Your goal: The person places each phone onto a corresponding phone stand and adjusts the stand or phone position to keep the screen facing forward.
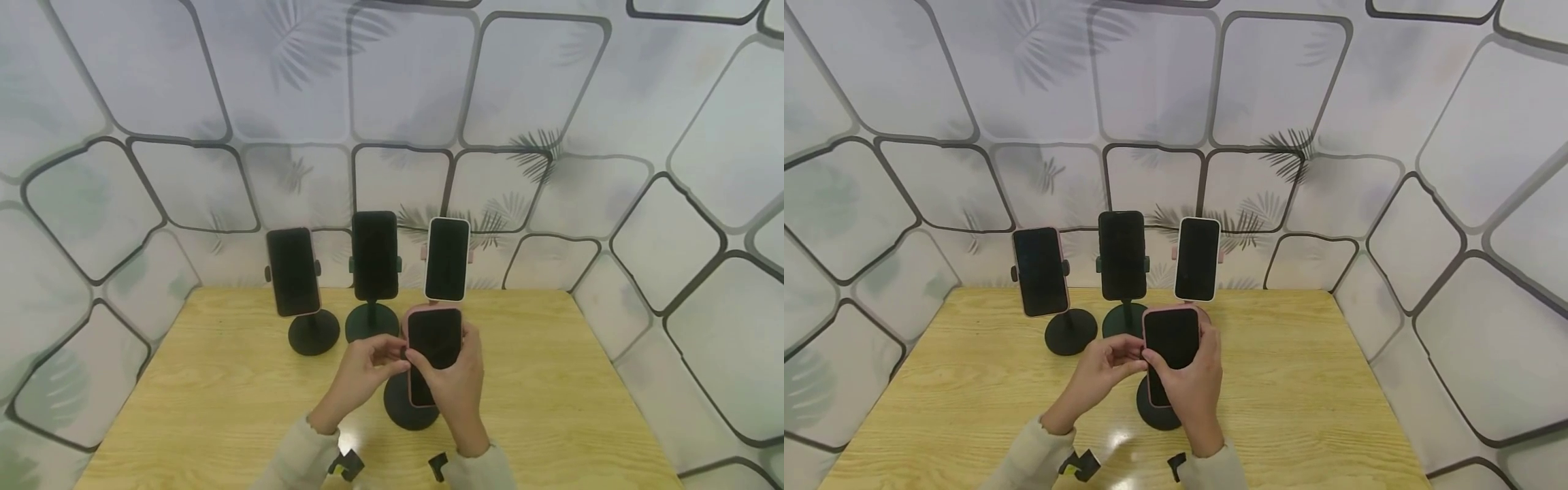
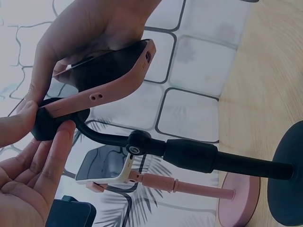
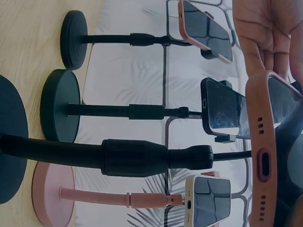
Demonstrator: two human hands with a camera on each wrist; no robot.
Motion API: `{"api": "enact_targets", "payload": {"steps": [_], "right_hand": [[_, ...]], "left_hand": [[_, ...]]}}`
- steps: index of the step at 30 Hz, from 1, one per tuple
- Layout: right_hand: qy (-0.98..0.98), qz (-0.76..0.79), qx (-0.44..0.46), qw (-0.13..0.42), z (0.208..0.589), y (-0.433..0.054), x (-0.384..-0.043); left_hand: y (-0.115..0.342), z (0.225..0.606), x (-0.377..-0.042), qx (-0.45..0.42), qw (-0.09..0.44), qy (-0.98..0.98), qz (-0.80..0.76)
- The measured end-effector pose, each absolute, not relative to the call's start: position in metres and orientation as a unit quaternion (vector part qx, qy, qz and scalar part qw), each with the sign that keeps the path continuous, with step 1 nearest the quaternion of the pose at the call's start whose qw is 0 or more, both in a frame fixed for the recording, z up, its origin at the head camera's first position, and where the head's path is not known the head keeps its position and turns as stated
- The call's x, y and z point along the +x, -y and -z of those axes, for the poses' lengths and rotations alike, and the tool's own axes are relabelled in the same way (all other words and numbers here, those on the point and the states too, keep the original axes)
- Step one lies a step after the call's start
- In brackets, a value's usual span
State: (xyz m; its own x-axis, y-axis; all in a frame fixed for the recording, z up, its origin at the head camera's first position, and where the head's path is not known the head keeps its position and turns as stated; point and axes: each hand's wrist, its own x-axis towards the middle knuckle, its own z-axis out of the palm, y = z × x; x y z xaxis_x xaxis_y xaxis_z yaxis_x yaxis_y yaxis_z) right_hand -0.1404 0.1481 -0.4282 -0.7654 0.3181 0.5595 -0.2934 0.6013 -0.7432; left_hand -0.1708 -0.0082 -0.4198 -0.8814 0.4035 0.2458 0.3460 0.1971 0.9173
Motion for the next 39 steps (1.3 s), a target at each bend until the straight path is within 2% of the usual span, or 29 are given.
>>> {"api": "enact_targets", "payload": {"steps": [6, 13, 20, 28, 33, 36, 39], "right_hand": [[0.832, -0.435, -0.022, 0.343, 0.428, -0.146, -0.14], [0.825, -0.464, -0.068, 0.315, 0.423, -0.141, -0.142], [0.81, -0.472, -0.072, 0.341, 0.425, -0.139, -0.144], [0.837, -0.426, -0.07, 0.335, 0.427, -0.139, -0.145], [0.842, -0.42, -0.058, 0.333, 0.427, -0.139, -0.145], [0.844, -0.422, -0.037, 0.329, 0.428, -0.143, -0.143], [0.828, -0.455, 0.019, 0.326, 0.433, -0.153, -0.141]], "left_hand": [[0.008, 0.42, -0.173, 0.244, 0.022, -0.772, -0.587], [0.008, 0.418, -0.177, 0.239, 0.027, -0.767, -0.594], [0.008, 0.422, -0.182, 0.247, 0.051, -0.754, -0.606], [0.006, 0.428, -0.183, 0.225, 0.04, -0.755, -0.614], [0.003, 0.433, -0.18, 0.228, 0.005, -0.757, -0.613], [0.001, 0.436, -0.179, 0.258, -0.044, -0.756, -0.6], [0.0, 0.44, -0.178, 0.286, -0.093, -0.759, -0.577]]}}
